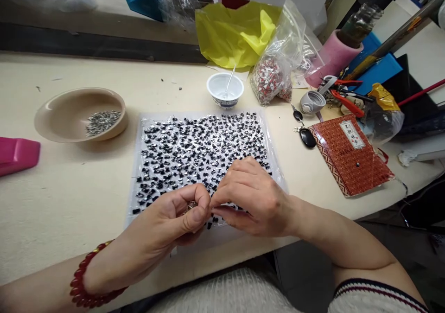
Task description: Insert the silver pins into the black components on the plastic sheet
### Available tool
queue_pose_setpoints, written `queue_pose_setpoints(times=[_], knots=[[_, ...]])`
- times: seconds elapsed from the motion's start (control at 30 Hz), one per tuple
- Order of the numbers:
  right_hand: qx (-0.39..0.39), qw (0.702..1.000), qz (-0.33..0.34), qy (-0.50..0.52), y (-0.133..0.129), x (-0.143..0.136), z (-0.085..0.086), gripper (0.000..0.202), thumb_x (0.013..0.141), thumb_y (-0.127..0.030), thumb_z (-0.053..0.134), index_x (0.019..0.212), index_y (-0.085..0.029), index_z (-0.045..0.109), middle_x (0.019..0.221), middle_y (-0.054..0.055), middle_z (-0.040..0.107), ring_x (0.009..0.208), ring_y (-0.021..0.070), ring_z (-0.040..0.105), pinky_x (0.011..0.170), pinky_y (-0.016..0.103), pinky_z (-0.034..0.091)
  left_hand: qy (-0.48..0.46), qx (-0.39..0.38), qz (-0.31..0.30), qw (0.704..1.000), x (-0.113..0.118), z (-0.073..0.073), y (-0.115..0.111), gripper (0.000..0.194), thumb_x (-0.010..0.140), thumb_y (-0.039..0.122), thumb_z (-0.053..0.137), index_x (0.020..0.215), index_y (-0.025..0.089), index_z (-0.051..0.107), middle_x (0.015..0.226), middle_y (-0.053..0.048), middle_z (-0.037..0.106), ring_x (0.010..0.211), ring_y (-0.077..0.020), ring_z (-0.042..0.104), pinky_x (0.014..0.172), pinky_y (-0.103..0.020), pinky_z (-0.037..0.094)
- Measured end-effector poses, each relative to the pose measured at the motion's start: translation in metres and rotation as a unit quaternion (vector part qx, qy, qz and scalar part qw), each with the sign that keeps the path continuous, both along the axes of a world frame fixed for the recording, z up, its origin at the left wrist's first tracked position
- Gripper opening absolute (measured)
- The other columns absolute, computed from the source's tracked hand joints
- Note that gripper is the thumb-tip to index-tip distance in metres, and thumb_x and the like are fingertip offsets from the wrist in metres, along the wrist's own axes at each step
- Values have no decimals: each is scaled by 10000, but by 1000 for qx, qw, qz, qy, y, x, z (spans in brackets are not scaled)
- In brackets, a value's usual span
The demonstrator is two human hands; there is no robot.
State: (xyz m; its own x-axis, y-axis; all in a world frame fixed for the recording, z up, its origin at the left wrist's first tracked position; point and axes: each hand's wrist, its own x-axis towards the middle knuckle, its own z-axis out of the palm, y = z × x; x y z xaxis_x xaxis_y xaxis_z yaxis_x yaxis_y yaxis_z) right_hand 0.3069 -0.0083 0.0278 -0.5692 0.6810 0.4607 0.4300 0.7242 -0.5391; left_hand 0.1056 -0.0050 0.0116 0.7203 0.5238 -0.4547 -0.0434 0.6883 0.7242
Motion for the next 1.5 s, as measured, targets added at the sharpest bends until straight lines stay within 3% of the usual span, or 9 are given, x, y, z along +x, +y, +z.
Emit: queue_pose_setpoints(times=[0.4,0.63,0.7,0.77,0.83,0.93,1.1,1.33,1.5], knots=[[14,1000,-3,1,-2,-7,-7,48,889,-203,554,844,-192,541,738,-10,641,726,110,562,737,308,402,-3,-8,16,1000,2,-3,0,337,820,432,669,729,171,476,574,88,350,500,-50,257,457,-179,227],[-1,1000,-16,21,0,-9,-1,76,851,-153,571,796,-196,541,669,-28,618,652,96,551,704,313,406,-8,-18,32,999,1,0,-3,322,844,454,631,756,167,515,594,70,377,516,-58,276,467,-196,223],[6,998,-55,30,8,2,0,90,842,-135,557,783,-202,546,651,-30,607,634,101,544,688,313,416,-17,-30,47,998,1,3,-2,324,904,474,527,830,161,570,642,48,410,547,-71,281,481,-208,229],[39,988,-149,15,19,19,-2,106,829,-129,566,758,-207,554,643,-24,602,629,111,535,674,312,414,-13,-34,55,998,1,5,-1,319,948,440,453,931,162,608,670,39,405,566,-80,270,491,-219,224],[46,967,-238,-76,29,37,-7,105,815,-139,588,734,-202,568,650,-14,608,635,124,527,690,326,393,-3,-27,49,998,1,7,2,264,954,384,466,1007,170,612,665,46,383,559,-79,250,488,-223,210],[32,945,-273,-179,39,54,-18,87,805,-152,596,730,-194,582,675,-9,619,667,136,546,709,327,358,-3,-17,56,998,1,7,4,200,947,357,493,1052,205,570,660,51,431,536,-76,242,474,-219,194],[33,933,-258,-248,41,51,-26,79,831,-152,564,759,-181,582,695,-5,615,717,151,554,716,330,314,-3,-24,77,997,-3,7,7,195,936,374,507,843,203,512,602,47,516,490,-70,235,450,-208,174],[57,917,-254,-301,42,48,-27,101,860,-168,539,767,-182,578,716,-2,638,731,163,540,696,336,279,24,14,72,997,-6,7,12,360,903,458,532,687,171,561,576,44,375,494,-76,251,455,-235,159],[58,914,-257,-308,43,49,-28,92,849,-164,545,763,-179,574,721,2,645,729,166,537,692,336,269,7,41,73,996,-8,6,12,488,923,493,459,553,176,432,550,30,325,506,-104,235,477,-268,203]])
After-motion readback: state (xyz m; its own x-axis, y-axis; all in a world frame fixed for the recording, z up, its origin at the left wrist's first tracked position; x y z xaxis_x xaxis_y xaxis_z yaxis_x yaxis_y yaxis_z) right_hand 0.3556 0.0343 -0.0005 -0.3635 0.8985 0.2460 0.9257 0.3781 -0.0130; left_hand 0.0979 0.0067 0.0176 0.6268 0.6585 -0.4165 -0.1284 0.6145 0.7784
